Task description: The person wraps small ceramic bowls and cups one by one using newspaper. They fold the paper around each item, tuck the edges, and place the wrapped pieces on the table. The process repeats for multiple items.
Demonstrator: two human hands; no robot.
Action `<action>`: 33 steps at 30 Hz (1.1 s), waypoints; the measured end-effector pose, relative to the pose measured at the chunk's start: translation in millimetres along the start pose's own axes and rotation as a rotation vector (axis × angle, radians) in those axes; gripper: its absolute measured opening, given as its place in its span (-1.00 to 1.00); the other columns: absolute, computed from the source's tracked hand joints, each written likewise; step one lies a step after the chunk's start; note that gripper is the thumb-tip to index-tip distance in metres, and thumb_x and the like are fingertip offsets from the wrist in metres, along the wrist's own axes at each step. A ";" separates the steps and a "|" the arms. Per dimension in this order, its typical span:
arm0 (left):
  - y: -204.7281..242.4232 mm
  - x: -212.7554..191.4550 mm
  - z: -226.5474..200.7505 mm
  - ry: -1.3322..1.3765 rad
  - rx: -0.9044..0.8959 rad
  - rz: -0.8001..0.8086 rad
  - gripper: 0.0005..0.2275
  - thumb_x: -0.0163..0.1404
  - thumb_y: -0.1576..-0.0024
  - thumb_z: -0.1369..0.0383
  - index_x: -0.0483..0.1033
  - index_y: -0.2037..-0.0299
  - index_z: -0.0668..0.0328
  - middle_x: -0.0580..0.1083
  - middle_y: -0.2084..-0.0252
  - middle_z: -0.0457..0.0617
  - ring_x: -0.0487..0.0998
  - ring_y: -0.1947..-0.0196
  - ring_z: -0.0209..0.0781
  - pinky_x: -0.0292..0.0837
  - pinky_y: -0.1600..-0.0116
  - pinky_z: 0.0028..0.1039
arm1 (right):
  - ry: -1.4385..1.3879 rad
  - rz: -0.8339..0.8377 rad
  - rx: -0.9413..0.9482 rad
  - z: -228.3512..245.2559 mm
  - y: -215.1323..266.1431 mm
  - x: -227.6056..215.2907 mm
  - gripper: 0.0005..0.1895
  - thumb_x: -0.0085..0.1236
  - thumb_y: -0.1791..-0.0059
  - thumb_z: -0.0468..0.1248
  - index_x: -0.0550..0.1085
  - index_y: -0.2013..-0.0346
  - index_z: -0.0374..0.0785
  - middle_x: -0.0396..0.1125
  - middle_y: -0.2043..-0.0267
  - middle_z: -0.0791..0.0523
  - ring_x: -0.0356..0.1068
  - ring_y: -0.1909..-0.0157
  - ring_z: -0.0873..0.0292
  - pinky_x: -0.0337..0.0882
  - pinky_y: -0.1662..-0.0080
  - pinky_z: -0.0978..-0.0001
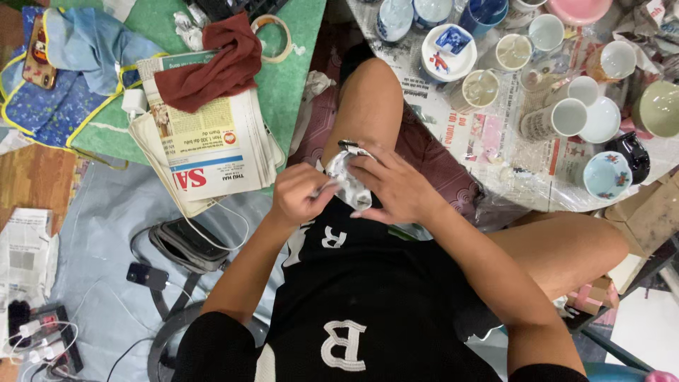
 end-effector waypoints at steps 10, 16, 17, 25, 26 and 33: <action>-23.5 19.0 -9.4 -0.104 -0.297 -0.136 -0.82 0.28 -0.05 0.44 0.54 0.23 0.25 0.47 0.28 0.01 0.54 0.35 -0.06 0.45 0.24 -0.32 | -0.158 -0.213 0.038 -4.1 11.2 12.7 -0.55 0.36 0.11 -0.28 0.47 -0.02 -0.37 0.33 -0.11 -0.01 0.19 -0.41 -0.19 0.32 -0.30 0.08; -4.7 5.1 -2.6 -0.221 -0.030 0.089 -0.79 0.25 -0.08 0.45 0.59 0.09 0.14 0.48 0.04 -0.05 0.52 0.19 -0.06 0.46 0.09 -0.31 | -0.180 -0.322 0.127 4.8 9.9 7.6 -0.47 0.38 0.07 -0.29 0.43 -0.14 -0.34 0.32 -0.19 -0.01 0.22 -0.45 -0.13 0.36 -0.33 0.10; -2.9 1.2 -3.1 -0.224 0.029 0.166 -0.75 0.23 -0.06 0.46 0.60 0.05 0.14 0.50 -0.01 -0.04 0.50 0.19 -0.07 0.45 0.07 -0.31 | -0.163 -0.296 0.121 5.5 9.5 7.0 -0.44 0.40 0.08 -0.27 0.42 -0.16 -0.33 0.32 -0.20 -0.01 0.22 -0.45 -0.15 0.35 -0.33 0.10; -2.0 -6.1 -9.0 -0.271 0.029 0.303 -0.61 0.29 -0.01 0.26 0.62 -0.07 0.01 0.44 -0.12 -0.13 0.40 -0.03 -0.05 0.32 -0.09 -0.23 | -0.053 -0.185 -0.016 -4.3 8.2 -2.3 -0.12 0.50 0.24 -0.02 0.31 -0.26 -0.24 0.24 -0.26 -0.05 0.18 -0.41 -0.22 0.29 -0.29 -0.01; -1.3 -3.1 -7.4 -0.283 0.042 0.296 -0.63 0.29 -0.02 0.24 0.63 -0.05 -0.05 0.45 -0.11 -0.16 0.39 -0.04 -0.06 0.31 -0.10 -0.24 | -0.084 -0.205 -0.010 -4.6 9.2 -0.6 -0.10 0.50 0.21 -0.01 0.27 -0.29 -0.23 0.21 -0.29 -0.10 0.18 -0.41 -0.22 0.31 -0.29 0.02; 1.2 15.2 1.6 -0.272 0.024 0.364 -0.74 0.28 0.02 0.28 0.61 0.13 -0.01 0.46 -0.07 -0.15 0.40 -0.10 0.00 0.32 -0.13 -0.18 | -0.323 -0.272 0.254 -8.7 4.0 10.5 0.07 0.50 0.18 -0.06 0.10 -0.44 -0.35 0.20 -0.30 -0.14 0.22 -0.32 -0.23 0.28 -0.28 0.03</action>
Point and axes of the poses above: each hand's wrist, its own y-axis away from the middle knuckle, its own x-axis out of the palm, z = x × y, the point moved 4 cm from there along -y, towards the middle knuckle
